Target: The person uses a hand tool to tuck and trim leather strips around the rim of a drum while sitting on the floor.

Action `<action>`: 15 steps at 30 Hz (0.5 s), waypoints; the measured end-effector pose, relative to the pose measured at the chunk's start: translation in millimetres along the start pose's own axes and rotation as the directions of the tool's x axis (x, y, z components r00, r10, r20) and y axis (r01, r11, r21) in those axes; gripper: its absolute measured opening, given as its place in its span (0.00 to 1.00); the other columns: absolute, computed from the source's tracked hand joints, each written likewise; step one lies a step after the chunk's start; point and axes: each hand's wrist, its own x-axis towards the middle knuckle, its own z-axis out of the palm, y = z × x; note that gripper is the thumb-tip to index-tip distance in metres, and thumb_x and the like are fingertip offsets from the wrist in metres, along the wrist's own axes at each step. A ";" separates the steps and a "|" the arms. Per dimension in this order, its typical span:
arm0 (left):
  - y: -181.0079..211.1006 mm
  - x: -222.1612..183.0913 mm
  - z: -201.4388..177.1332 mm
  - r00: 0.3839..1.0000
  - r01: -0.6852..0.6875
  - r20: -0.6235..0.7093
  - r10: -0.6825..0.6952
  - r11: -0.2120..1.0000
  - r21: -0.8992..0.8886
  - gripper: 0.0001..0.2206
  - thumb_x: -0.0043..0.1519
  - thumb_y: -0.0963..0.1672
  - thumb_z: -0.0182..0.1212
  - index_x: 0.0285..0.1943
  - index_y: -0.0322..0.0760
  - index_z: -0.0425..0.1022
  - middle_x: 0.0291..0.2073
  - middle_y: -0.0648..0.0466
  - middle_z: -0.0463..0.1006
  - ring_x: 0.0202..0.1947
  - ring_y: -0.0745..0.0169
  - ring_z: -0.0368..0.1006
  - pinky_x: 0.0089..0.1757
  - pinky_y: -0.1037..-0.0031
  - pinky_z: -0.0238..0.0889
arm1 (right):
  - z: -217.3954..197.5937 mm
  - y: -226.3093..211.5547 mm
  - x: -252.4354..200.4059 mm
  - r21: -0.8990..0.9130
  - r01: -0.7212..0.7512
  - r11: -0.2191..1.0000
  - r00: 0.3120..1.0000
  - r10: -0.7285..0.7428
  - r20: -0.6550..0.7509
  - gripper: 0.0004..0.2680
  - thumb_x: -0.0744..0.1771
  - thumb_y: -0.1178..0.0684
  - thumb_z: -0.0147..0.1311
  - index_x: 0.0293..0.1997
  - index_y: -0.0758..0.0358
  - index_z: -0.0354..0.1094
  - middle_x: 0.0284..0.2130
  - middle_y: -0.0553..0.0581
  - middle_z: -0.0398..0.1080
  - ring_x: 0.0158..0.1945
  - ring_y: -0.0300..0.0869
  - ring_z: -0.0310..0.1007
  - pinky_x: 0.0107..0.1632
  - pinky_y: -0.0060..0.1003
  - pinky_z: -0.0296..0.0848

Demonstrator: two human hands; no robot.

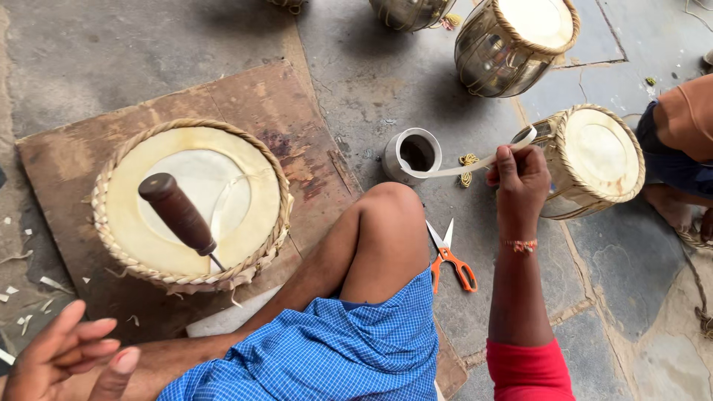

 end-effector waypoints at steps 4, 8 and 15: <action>-68.2 -15.1 0.3 1.000 0.007 -0.006 -0.007 0.998 0.056 0.37 0.55 0.46 0.71 0.73 0.25 0.63 0.48 0.37 0.78 0.43 0.57 0.77 0.50 0.62 0.72 | 10.7 81.3 39.4 -0.315 0.074 0.946 0.989 -0.110 -0.098 0.07 0.72 0.52 0.57 0.40 0.63 0.68 0.30 0.51 0.76 0.29 0.32 0.77 0.30 0.28 0.77; -63.7 -12.1 1.6 0.986 0.053 0.143 -0.081 0.981 0.189 0.38 0.54 0.48 0.71 0.73 0.24 0.64 0.47 0.36 0.79 0.42 0.55 0.80 0.47 0.59 0.74 | 57.7 149.3 41.5 -0.625 0.244 0.742 0.963 -0.261 0.065 0.07 0.69 0.53 0.63 0.35 0.62 0.72 0.27 0.57 0.74 0.27 0.45 0.73 0.30 0.42 0.70; 46.6 -24.9 24.1 0.986 -0.113 0.143 0.083 0.969 0.220 0.24 0.55 0.48 0.65 0.60 0.38 0.76 0.47 0.43 0.80 0.42 0.57 0.81 0.51 0.63 0.72 | 92.7 156.1 18.8 -0.554 0.288 0.781 0.957 -0.223 0.184 0.06 0.67 0.53 0.65 0.37 0.64 0.73 0.31 0.59 0.74 0.31 0.50 0.75 0.36 0.44 0.72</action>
